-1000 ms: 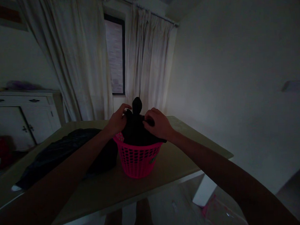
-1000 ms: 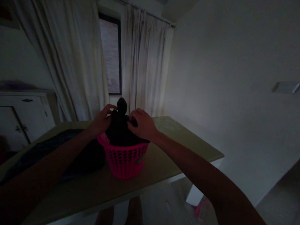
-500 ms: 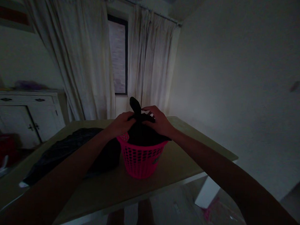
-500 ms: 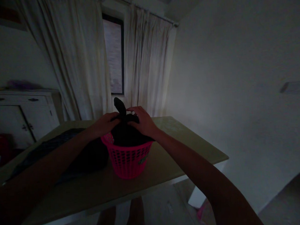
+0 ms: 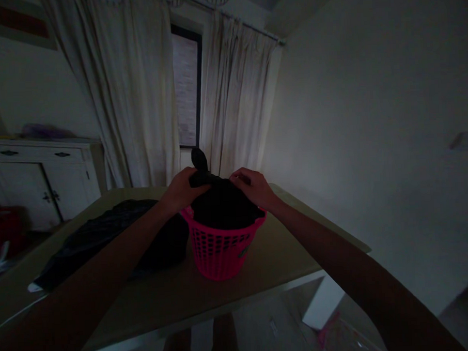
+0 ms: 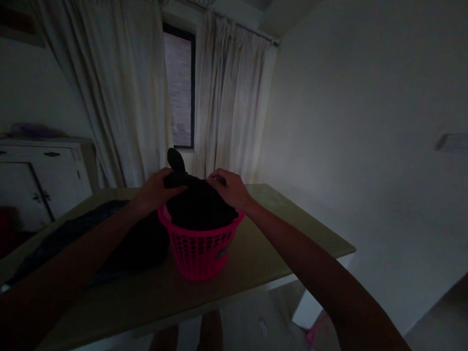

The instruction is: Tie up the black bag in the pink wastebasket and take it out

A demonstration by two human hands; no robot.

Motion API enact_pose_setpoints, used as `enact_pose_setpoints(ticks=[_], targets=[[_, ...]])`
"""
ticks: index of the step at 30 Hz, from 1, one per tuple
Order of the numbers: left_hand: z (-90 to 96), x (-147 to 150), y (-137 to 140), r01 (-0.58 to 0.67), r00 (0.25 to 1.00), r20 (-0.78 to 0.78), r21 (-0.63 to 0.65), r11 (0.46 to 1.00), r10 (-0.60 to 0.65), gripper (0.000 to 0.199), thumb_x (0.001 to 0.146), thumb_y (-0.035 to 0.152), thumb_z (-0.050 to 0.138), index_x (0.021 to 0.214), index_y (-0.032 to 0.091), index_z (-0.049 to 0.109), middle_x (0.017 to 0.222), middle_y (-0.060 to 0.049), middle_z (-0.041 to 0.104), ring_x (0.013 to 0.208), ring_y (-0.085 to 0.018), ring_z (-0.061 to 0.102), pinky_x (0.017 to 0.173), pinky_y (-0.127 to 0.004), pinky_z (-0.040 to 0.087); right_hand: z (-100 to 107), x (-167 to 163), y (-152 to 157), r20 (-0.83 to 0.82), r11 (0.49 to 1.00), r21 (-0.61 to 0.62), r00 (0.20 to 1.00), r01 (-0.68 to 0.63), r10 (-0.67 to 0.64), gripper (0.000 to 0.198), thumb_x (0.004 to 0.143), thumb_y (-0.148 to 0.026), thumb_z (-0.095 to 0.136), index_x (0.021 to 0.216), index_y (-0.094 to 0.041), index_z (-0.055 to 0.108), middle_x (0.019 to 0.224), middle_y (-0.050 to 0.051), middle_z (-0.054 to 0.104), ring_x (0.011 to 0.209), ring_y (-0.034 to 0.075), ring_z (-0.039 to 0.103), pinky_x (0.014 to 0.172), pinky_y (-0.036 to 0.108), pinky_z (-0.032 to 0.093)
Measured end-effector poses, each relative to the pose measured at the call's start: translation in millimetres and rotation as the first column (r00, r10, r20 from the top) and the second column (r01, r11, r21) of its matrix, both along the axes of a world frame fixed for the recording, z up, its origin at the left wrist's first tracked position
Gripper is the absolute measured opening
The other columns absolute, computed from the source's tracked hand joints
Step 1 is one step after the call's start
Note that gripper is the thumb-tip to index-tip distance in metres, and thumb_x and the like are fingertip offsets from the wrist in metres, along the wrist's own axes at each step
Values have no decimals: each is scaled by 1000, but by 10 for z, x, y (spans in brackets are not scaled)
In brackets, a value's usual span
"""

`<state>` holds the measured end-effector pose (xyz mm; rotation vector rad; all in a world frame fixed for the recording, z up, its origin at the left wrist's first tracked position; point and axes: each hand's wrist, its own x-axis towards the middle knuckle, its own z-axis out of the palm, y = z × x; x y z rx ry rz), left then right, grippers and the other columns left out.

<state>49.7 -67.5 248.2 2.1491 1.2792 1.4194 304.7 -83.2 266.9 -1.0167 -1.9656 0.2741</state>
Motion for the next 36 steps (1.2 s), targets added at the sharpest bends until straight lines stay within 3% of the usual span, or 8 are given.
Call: enact_pose_setpoints(ticks=[4,9,14,20,24,27,31,36], targets=[[-9,49,-108,239,971,7,111,965,-241,30,77,37,74,103,22,74,122,-10,71,118,-29,68,104,-44,56,57,-140,-83,-6,977,-195,996,-85,86,43,100,-60,62,102,-18,74,70,-1,64,61,12,57,59,26,40],[23,126,-262,436,894,193,-164,885,-405,37,92,54,66,99,19,75,110,-10,77,107,-28,72,97,-44,58,16,-173,4,195,998,-48,980,-32,41,8,94,-21,68,91,-16,73,78,0,66,76,13,60,71,27,41],[15,51,-227,385,891,319,-153,910,-323,40,72,35,88,101,21,65,104,-6,77,99,-24,75,90,-41,60,-88,-12,135,234,995,70,969,70,-85,16,88,-8,68,98,-17,76,99,5,67,87,15,62,83,31,49],[-88,-6,-68,289,944,214,-173,941,-251,56,66,11,72,121,20,72,119,-11,77,111,-26,74,98,-45,61,-98,33,100,168,999,-50,986,13,-5,15,91,-13,67,100,-18,77,103,6,73,94,17,66,92,35,51],[-123,52,-9,204,977,67,-51,978,-200,35,72,21,77,106,23,82,120,-10,77,113,-29,74,107,-49,58,0,-83,-47,77,986,-53,984,-155,159,23,99,-33,68,118,-21,73,115,5,76,107,18,69,98,35,51],[-111,108,-39,161,987,-11,8,987,-161,26,79,29,77,103,28,86,119,-8,80,114,-29,74,105,-47,59,50,-164,-120,293,989,93,952,-116,84,31,90,-34,82,117,-21,72,110,5,75,103,20,67,95,35,48],[-84,104,-88,166,982,-88,-48,985,-169,26,89,34,70,107,32,88,109,-5,86,108,-30,78,101,-46,59,35,-169,-95,393,985,171,918,-20,-49,7,96,-25,74,96,-18,72,94,4,72,94,19,63,88,33,43],[-48,-68,-74,121,990,-58,-76,990,-126,24,87,31,70,102,28,88,108,-5,86,104,-30,80,100,-46,60,-73,-10,65,45,990,-135,998,-30,37,12,94,-28,73,88,-18,69,84,1,69,79,15,61,78,30,45]])
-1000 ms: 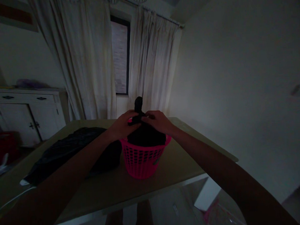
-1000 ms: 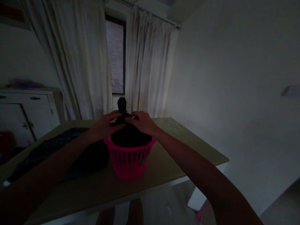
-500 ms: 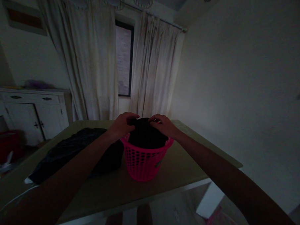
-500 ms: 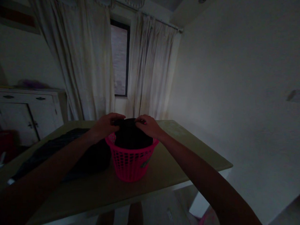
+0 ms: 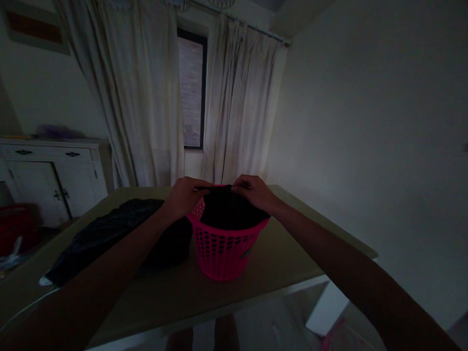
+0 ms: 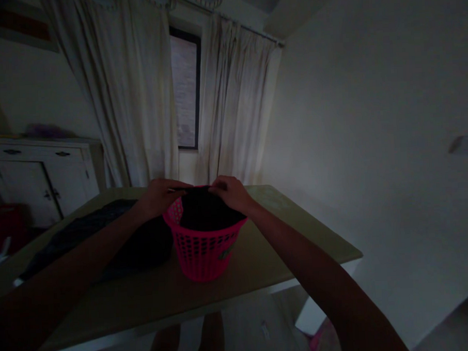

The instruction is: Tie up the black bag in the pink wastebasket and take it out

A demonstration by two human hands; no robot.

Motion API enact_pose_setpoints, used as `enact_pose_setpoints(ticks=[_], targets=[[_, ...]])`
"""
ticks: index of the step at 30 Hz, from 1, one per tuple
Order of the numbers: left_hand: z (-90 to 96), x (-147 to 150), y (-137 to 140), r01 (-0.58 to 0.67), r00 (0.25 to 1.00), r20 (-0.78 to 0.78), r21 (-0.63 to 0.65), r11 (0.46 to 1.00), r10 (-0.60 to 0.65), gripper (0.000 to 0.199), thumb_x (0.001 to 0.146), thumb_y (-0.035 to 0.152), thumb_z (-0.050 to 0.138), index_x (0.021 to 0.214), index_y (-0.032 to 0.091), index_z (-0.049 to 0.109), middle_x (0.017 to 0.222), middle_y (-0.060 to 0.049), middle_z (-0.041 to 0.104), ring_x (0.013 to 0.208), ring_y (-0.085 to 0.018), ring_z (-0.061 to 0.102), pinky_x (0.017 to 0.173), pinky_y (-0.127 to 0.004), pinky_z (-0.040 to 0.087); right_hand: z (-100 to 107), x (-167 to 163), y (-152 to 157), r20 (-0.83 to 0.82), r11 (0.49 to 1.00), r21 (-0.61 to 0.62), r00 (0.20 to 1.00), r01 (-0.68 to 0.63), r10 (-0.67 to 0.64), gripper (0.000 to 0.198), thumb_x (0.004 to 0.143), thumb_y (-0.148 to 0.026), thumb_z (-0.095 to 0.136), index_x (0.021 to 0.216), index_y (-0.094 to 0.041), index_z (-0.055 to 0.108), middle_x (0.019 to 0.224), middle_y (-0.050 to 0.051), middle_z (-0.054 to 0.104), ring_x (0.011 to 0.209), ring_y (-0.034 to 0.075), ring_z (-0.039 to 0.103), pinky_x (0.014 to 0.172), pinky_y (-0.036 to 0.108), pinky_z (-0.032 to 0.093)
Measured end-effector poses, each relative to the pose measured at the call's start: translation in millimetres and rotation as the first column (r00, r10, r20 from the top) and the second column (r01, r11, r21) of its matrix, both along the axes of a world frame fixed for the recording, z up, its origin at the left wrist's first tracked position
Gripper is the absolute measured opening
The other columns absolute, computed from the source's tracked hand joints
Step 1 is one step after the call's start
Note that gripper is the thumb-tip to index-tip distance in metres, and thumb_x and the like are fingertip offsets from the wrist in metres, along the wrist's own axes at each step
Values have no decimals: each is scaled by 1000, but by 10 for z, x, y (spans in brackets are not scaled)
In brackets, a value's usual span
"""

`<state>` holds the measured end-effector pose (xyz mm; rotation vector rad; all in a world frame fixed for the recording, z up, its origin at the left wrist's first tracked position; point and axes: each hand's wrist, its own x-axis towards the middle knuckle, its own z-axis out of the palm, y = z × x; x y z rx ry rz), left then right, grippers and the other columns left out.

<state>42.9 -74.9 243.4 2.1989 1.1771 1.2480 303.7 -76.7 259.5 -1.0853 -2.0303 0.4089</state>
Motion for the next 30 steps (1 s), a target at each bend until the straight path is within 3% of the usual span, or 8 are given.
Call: enact_pose_setpoints(ticks=[2,5,9,13,16,21,24,30], targets=[[15,-37,-6,30,997,75,-74,997,-24,23,84,30,73,101,26,87,104,-6,86,100,-28,80,98,-44,61,-35,46,49,-143,997,-81,990,-2,-10,16,94,-33,70,89,-18,67,82,1,68,78,15,62,76,30,47],[26,11,-30,191,964,229,-255,948,-133,29,86,39,77,109,23,83,106,-8,85,100,-27,79,92,-42,63,-45,35,58,-188,1000,12,982,-27,29,21,93,-39,70,90,-19,64,90,3,70,88,17,66,81,31,52],[16,94,-4,219,963,209,-226,949,-172,34,84,47,81,108,23,84,109,-9,84,105,-28,77,97,-44,60,3,-47,13,46,980,78,982,-185,182,35,89,-25,72,122,-21,62,104,3,74,93,17,69,86,32,53],[3,-1,49,209,966,198,-222,952,-166,28,73,32,84,101,25,85,104,-7,85,101,-28,78,98,-44,60,46,-83,24,484,978,205,872,-35,-70,32,88,-16,67,120,-19,69,108,10,74,97,22,67,87,36,50],[12,-78,1,161,973,205,-287,944,-104,29,70,23,78,98,26,86,102,-7,85,95,-27,79,89,-41,61,30,-119,67,588,955,264,763,132,-268,23,93,-24,64,113,-19,73,117,16,73,103,29,68,82,39,50],[52,-123,-159,85,983,183,-370,925,-17,25,69,22,69,90,23,83,85,-5,82,78,-24,76,69,-34,59,-55,-165,213,409,941,166,848,294,-337,18,93,-22,60,109,-22,68,99,11,76,87,26,72,74,36,53],[53,-177,-220,110,939,343,-385,916,31,17,67,22,73,82,21,79,77,-4,79,74,-22,73,68,-33,60,-89,-83,330,140,964,-78,960,253,-241,20,91,-17,55,107,-22,65,90,7,75,64,20,69,64,33,55],[42,-275,-375,275,582,800,-363,890,146,23,68,12,82,90,19,78,104,-8,84,100,-22,77,87,-31,65,-45,180,331,-160,949,-224,952,222,-261,11,87,-22,60,96,-18,64,85,5,71,69,17,68,59,27,53]])
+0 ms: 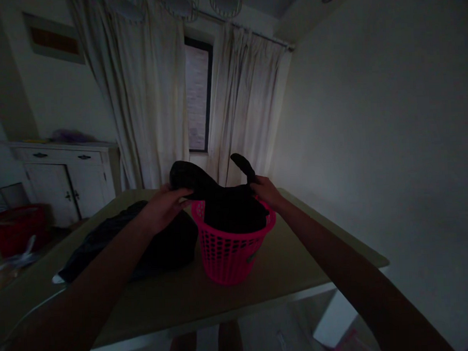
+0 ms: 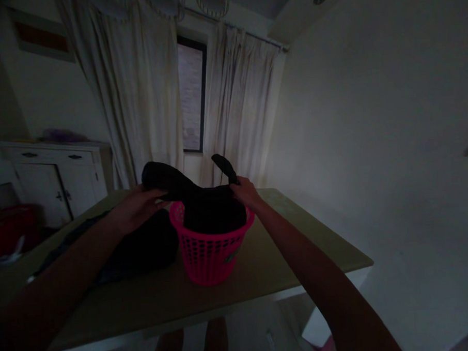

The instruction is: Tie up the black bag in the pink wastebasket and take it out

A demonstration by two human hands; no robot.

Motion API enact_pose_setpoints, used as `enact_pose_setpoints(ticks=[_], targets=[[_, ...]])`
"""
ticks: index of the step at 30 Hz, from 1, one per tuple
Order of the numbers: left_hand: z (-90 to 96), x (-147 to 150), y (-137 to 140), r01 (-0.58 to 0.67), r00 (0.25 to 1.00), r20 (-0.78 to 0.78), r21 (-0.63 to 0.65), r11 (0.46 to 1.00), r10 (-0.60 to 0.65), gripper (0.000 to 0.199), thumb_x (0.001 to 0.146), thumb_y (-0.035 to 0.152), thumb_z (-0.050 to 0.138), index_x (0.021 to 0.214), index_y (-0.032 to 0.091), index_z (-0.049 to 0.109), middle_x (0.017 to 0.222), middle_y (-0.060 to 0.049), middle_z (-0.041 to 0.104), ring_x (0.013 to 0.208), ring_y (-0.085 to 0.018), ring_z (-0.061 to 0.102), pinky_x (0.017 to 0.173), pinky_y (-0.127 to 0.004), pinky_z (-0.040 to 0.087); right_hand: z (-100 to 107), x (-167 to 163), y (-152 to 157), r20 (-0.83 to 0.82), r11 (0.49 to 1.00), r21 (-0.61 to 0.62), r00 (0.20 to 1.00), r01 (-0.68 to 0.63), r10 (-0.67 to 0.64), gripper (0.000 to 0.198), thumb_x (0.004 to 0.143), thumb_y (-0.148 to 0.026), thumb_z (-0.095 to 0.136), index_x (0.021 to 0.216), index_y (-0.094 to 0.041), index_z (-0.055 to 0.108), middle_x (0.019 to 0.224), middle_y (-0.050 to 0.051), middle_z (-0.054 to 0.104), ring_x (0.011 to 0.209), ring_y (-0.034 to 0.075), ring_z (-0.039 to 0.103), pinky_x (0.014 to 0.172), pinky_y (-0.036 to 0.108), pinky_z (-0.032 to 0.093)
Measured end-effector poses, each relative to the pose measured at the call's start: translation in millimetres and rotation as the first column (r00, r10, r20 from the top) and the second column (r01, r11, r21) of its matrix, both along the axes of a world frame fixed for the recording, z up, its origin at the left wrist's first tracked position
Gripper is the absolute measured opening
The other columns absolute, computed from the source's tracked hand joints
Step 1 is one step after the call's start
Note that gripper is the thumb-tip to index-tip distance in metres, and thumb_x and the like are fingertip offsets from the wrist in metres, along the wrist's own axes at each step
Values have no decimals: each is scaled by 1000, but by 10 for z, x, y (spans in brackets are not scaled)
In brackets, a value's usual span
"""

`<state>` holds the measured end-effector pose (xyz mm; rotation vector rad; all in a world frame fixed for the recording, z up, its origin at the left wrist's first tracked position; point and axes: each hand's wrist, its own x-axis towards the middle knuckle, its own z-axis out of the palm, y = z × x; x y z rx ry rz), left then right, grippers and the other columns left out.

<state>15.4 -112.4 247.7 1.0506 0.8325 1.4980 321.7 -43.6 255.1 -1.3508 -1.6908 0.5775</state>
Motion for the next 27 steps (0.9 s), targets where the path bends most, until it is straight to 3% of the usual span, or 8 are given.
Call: enact_pose_setpoints(ticks=[2,5,8,11,13,17,22,27], targets=[[4,19,-95,34,998,59,-40,999,-32,21,74,16,85,93,18,78,106,-10,84,99,-23,78,81,-29,65,68,33,-133,-166,979,-96,972,-182,165,28,84,-28,70,109,-20,63,106,7,75,88,19,72,69,28,60],[-4,118,-251,138,990,18,-33,990,-138,27,73,23,90,96,15,79,99,-12,83,90,-25,78,78,-32,66,181,-16,-377,-298,824,-314,873,-472,387,68,75,-39,87,135,-26,57,137,9,71,114,24,73,91,38,65],[-19,269,-379,181,976,-142,90,979,-167,42,68,17,92,108,17,79,99,-8,83,94,-27,78,84,-35,66,203,-167,-525,-236,711,-400,814,-579,530,65,84,-47,80,142,-25,59,145,10,69,122,26,72,107,44,61],[-17,388,-462,137,987,-112,233,963,-114,56,68,9,83,122,21,74,106,-4,81,105,-28,77,89,-35,65,104,-316,-515,218,844,-286,826,-454,519,45,94,-36,67,136,-19,69,142,14,71,131,31,67,118,49,52],[-25,411,-500,131,991,-56,287,949,-120,60,69,5,77,126,24,70,114,-3,80,109,-27,76,87,-33,64,23,-365,-455,633,967,-135,732,-215,251,38,95,-31,64,127,-15,75,137,21,71,134,41,64,115,59,51],[-135,339,-574,103,994,-62,337,936,-87,66,69,0,71,129,27,65,125,-2,76,116,-24,73,89,-27,62,-16,-336,-321,856,995,-103,509,2,87,41,99,-33,59,132,-15,77,132,26,73,126,47,69,102,61,55],[-313,272,-730,51,994,80,225,973,-70,73,66,2,78,132,31,68,127,0,76,115,-25,74,86,-28,64,9,-252,-258,614,940,-227,711,-256,342,50,88,-15,60,135,-19,76,128,13,78,119,34,73,100,44,58],[-367,335,-875,67,972,222,37,997,-74,35,73,22,81,107,26,78,111,-4,81,113,-31,74,87,-37,67,2,-257,-360,94,712,-583,838,-391,537,35,83,-21,65,113,-14,79,102,10,81,82,20,73,74,31,61]])
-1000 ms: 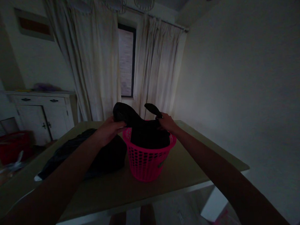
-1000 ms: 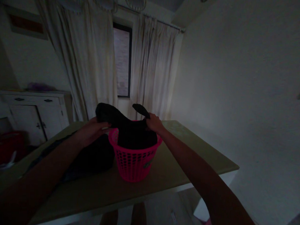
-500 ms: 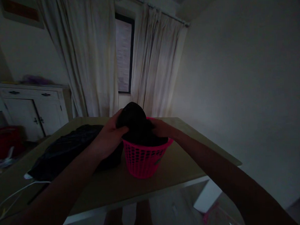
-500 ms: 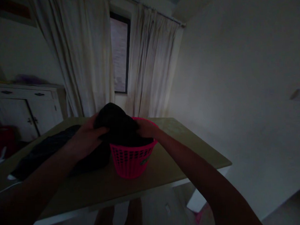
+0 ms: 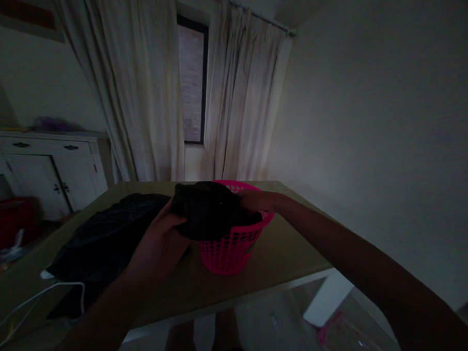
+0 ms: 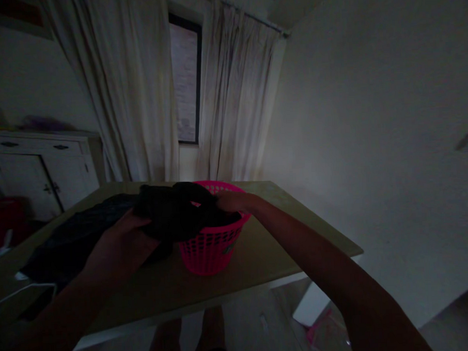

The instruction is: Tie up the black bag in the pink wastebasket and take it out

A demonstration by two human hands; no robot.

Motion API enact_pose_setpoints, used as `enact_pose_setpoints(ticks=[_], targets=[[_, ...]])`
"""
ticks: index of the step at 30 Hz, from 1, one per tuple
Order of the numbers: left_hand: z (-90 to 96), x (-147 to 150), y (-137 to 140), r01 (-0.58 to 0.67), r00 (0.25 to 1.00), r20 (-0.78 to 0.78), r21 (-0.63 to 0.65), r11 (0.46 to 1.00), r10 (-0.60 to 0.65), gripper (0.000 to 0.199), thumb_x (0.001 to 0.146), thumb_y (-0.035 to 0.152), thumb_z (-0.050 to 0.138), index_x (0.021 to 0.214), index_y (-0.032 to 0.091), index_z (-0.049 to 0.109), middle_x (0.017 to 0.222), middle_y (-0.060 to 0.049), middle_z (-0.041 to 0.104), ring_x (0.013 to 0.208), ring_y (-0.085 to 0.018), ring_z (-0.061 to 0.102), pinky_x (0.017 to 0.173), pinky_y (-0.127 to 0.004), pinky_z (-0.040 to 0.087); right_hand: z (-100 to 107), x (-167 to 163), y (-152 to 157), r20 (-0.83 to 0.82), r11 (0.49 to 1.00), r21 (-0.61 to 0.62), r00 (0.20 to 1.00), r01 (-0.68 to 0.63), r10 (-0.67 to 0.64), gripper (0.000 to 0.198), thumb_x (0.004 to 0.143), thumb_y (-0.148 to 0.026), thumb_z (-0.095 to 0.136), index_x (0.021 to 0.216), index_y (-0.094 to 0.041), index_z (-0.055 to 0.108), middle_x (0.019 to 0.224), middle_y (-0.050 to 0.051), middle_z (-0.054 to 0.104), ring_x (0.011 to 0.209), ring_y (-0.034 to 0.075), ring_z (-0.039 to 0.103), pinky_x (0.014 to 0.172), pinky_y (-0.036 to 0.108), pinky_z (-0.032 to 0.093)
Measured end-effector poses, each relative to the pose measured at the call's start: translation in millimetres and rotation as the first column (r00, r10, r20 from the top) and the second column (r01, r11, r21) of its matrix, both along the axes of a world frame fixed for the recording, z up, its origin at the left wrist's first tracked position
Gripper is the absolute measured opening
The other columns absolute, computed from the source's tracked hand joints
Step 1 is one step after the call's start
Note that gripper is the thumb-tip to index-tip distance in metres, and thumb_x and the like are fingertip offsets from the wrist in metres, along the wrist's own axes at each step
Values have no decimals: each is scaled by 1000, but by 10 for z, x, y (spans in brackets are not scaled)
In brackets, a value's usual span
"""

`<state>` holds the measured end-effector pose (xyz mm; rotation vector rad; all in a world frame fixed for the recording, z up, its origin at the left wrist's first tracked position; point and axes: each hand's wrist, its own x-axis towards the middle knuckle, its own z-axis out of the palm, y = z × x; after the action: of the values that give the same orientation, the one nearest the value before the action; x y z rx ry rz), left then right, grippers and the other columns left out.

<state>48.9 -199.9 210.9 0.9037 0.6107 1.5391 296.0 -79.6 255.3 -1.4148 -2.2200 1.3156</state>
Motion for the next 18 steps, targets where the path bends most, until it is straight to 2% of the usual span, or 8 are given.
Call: enact_pose_setpoints(ticks=[2,5,7,9,12,15,16,18], targets=[[-17,42,-14,-36,999,-17,-44,998,35,25,81,34,81,103,25,79,112,-7,82,121,-35,72,95,-42,66,90,-7,-76,-78,995,-98,997,-5,-3,39,83,-28,71,120,-16,76,111,9,79,83,17,72,71,27,59],[-71,120,14,-79,996,-45,-105,991,74,30,85,44,82,107,24,80,123,-9,81,131,-37,69,106,-46,62,243,-33,-190,-199,994,-97,980,-41,21,69,79,-43,85,142,-24,64,132,9,75,103,21,74,78,29,62],[-131,168,40,-93,992,-95,-105,990,83,32,82,45,86,107,24,81,125,-10,81,136,-39,66,112,-47,58,269,-71,-247,-220,999,-17,975,-46,41,95,74,-53,91,156,-26,52,142,12,70,118,28,72,90,38,64],[-211,193,50,-112,978,-184,-74,991,97,35,77,44,91,106,25,84,121,-10,82,139,-42,63,121,-50,51,217,-110,-278,-135,985,170,990,-18,41,116,69,-53,95,165,-22,39,148,18,65,129,35,67,103,50,60],[-348,171,8,-88,977,-198,-50,995,76,50,67,38,98,113,25,85,124,-8,82,140,-42,62,127,-53,43,91,-100,-275,38,829,556,998,-59,46,102,77,-29,86,166,-16,37,156,22,58,142,37,59,119,57,48],[-473,87,-81,-50,997,-67,-74,996,45,53,70,39,96,120,27,82,132,-8,80,137,-38,66,119,-49,53,48,56,-252,56,682,730,998,-52,16,81,80,-10,65,158,-15,48,149,19,64,137,33,61,121,55,44],[-509,51,-107,-55,998,-19,-101,993,53,50,73,39,94,120,28,82,132,-8,79,134,-37,68,113,-47,58,56,131,-254,15,683,731,1000,-6,-7,79,79,-10,65,156,-15,51,144,18,67,131,32,65,118,53,47],[-576,-20,-135,-107,992,46,-168,980,116,41,78,39,89,117,29,81,130,-7,79,126,-33,72,99,-42,65,83,282,-294,-120,750,653,992,100,-28,77,77,-21,75,151,-16,55,134,15,71,120,30,69,111,51,52]])
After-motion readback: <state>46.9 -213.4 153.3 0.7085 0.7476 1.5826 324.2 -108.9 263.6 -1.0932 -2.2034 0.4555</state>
